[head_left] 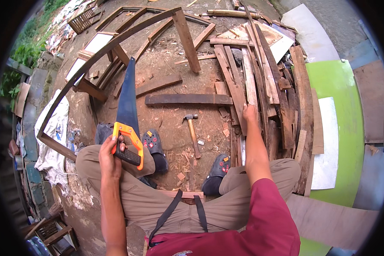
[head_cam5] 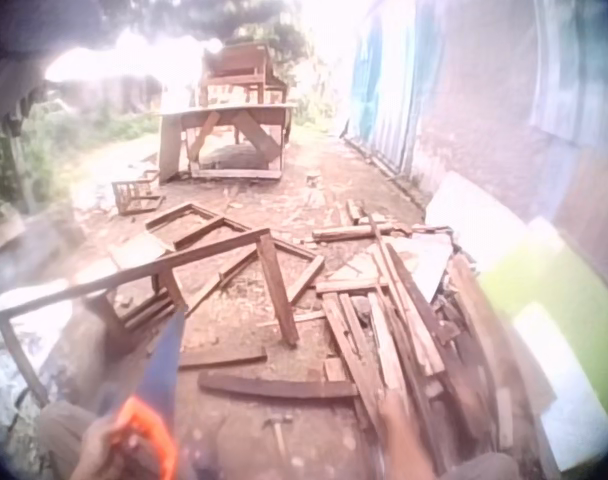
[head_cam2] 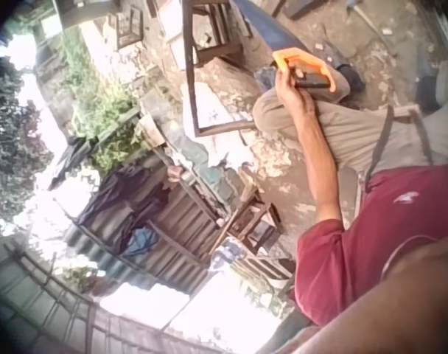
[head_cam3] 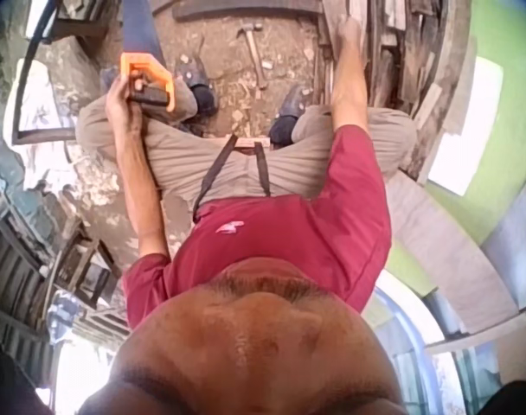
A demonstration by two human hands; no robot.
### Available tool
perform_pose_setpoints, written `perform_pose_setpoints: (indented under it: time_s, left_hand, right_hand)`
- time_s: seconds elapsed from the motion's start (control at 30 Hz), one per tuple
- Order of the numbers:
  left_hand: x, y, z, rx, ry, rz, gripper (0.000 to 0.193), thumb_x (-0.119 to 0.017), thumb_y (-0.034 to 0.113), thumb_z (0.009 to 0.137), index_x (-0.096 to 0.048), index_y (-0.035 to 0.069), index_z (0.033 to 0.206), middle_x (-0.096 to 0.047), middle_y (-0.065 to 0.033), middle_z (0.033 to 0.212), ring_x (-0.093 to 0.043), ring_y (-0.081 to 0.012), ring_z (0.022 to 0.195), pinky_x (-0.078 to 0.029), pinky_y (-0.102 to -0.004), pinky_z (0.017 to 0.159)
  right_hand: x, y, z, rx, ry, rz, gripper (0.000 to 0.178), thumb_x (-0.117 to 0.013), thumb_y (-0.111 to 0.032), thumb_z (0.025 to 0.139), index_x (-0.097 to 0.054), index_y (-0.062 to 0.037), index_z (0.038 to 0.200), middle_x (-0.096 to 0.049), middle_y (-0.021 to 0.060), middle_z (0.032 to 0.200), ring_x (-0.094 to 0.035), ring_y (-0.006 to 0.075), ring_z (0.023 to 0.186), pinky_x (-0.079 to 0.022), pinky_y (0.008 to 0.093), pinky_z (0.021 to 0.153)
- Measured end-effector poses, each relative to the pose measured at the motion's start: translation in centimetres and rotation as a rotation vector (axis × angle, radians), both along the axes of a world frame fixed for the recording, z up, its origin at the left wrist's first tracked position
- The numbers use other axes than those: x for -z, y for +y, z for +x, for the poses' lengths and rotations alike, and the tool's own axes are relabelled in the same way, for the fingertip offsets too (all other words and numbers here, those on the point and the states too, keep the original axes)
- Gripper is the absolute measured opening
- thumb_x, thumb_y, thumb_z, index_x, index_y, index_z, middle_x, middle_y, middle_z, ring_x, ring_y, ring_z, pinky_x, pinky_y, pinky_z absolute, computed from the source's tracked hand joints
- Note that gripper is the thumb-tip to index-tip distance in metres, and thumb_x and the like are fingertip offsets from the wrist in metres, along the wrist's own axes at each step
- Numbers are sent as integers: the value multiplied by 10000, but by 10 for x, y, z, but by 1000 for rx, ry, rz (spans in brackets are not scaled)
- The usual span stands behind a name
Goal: The person uses a hand saw to cut a piece of wood placed on the ground. They hold the wood with one hand and saw with the other, completing the cut and separating the pieces.
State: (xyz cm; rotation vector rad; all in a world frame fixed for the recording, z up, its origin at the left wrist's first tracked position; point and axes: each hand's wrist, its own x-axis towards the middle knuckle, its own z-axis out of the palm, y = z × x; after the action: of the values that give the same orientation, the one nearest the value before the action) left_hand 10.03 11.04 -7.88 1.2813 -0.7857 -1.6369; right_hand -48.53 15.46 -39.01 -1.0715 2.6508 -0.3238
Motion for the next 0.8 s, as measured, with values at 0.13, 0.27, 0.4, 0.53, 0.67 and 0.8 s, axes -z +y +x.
perform_pose_setpoints:
  time_s: [0.13, 0.27, 0.4, 0.53, 0.67, 0.8]
  left_hand:
    - [5, -1, 3, 0, -60, -12, 309, -547, 144, 985, -571, -77, 1200, -631, -81, 961, -552, -119, 727, -471, -257, 733]
    - [1, 0, 3, 11, -35, -40, 334, -548, 133, 975, -569, -90, 1224, -636, -87, 965, -552, -122, 728, -464, -254, 722]
    - [-4, -1, -6, 23, -31, -55, 328, -544, 129, 976, -566, -84, 1225, -634, -89, 975, -553, -125, 739, -463, -255, 747]
    - [-3, 0, -1, 13, 27, -63, 306, -540, 126, 980, -569, -71, 1213, -633, -90, 986, -550, -129, 748, -464, -258, 759]
    - [-9, 1, -14, 46, 41, -48, 307, -546, 122, 978, -568, -74, 1214, -636, -89, 992, -549, -136, 749, -463, -262, 758]
    - [-14, 7, -16, 91, 84, -32, 301, -553, 122, 976, -563, -70, 1208, -636, -93, 1001, -543, -136, 736, -461, -274, 758]
  right_hand:
    - [-10, -15, 53, 6, 213, 54, 514, -669, -371, 930, -575, -51, 1322, -538, 187, 1315, -516, 355, 1242, -406, 505, 1009]
    - [-17, 26, 106, 54, 440, -77, 655, -714, -322, 892, -465, -22, 1419, -549, 178, 1254, -533, 352, 1201, -409, 502, 992]
    - [-16, 68, 109, 89, 410, 122, 756, -742, -290, 860, -393, -26, 1476, -548, 187, 1268, -533, 369, 1207, -411, 505, 989]
    - [-10, 71, 96, 15, 316, 91, 834, -786, -306, 829, -369, -24, 1494, -567, 187, 1279, -549, 373, 1208, -421, 507, 997]
    - [-21, 66, 96, 21, 178, 270, 975, -793, -396, 829, -268, -15, 1555, -432, 194, 1492, -440, 370, 1369, -356, 563, 1096]
    - [-66, 37, 100, 79, -48, 455, 1082, -785, -498, 815, -185, -43, 1592, -223, 192, 1633, -265, 365, 1493, -271, 619, 1148]
